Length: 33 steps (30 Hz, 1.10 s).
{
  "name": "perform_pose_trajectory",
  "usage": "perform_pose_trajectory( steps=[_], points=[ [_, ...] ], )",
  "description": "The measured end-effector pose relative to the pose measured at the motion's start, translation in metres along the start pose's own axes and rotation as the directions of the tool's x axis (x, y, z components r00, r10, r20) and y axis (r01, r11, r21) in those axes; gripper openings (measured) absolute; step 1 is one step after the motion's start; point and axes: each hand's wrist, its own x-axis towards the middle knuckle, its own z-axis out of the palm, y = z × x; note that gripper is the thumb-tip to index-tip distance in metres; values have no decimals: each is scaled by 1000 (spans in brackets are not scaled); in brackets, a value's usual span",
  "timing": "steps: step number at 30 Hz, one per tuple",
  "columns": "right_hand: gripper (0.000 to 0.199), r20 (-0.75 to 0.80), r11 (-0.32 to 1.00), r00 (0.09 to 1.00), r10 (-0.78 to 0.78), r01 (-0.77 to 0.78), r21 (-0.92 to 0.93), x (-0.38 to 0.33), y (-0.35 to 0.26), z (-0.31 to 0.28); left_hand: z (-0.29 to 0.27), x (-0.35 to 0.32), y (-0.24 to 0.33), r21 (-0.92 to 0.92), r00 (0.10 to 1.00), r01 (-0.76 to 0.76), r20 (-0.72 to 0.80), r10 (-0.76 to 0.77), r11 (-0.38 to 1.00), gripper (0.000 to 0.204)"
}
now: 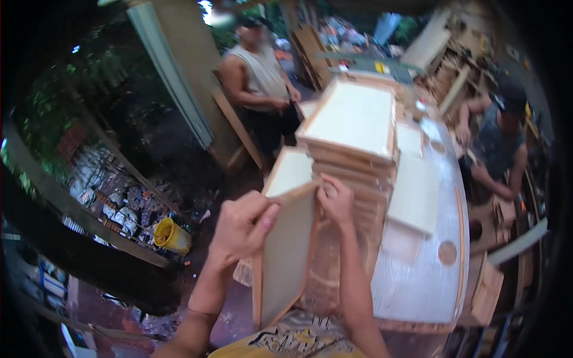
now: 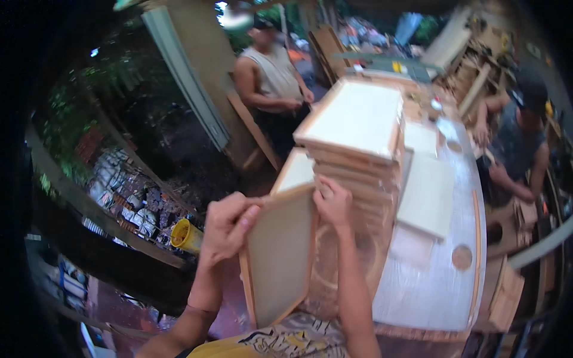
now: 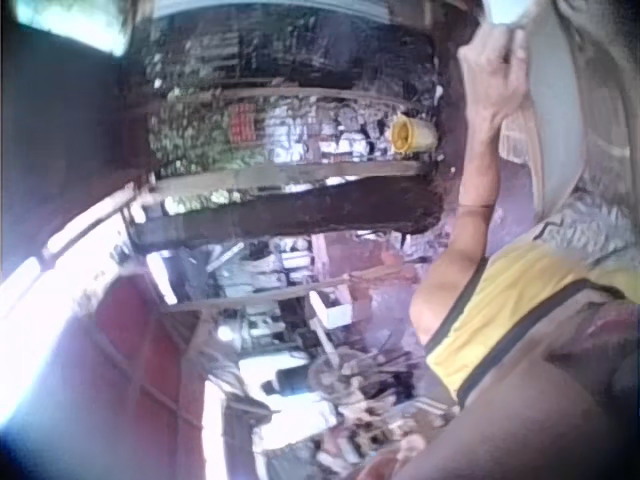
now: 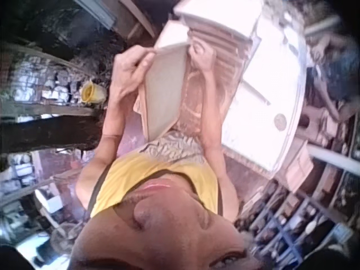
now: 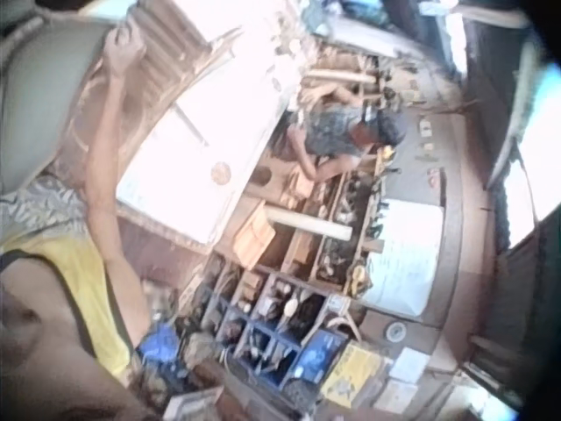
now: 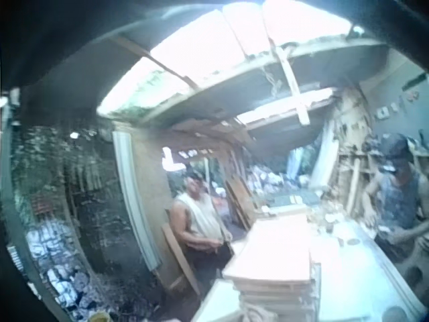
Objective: Applying glue to wooden pieces and stacking assembled frames at a workshop bench.
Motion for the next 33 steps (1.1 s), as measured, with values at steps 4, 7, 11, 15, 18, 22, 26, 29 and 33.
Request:
perform_pose_trajectory(
  steps=[4, 7, 11, 15, 18, 22, 26, 29, 33],
  points=[
    [27, 47, 999, 999, -9, 7, 44, 12, -19, 4, -12, -3, 15, 8, 999, 17, -49, -17, 1000, 13],
    [25, 11, 1000, 1000, -21, 21, -3, 8, -15, 9, -3, -5, 8, -17, 996, -44, -76, 43, 999, 16],
    [24, -63, 996, 995, 83, -84, -5, -3, -20, 6, 8, -6, 7, -55, 991, 28, -129, -35, 998, 19],
    [19, -256, 988, 959, 123, -94, 125, -22, -10, 7, 16, -7, -30, -179, 972, 152, -152, -180, 972, 19],
    [15, -274, 989, 951, 143, -131, 63, -35, -20, -5, 22, -8, -52, -379, 968, 65, -202, -151, 923, 21],
    [12, -320, 987, 944, -77, 26, -160, -35, -22, -13, 24, -5, -49, -695, 948, 261, 56, -312, 670, 28],
    [12, -280, 986, 958, -55, 8, -167, -38, -23, -10, 37, -2, -37, -747, 940, 279, 82, -332, 603, 30],
    [14, -248, 992, 969, -17, -14, -123, -31, -21, 1, 42, -2, -31, -794, 946, 267, 108, -306, 547, 30],
    [16, -258, 995, 966, -24, -1, -96, -19, -5, 11, 42, -2, -20, -761, 951, 270, 113, -289, 590, 31]
  ],
)
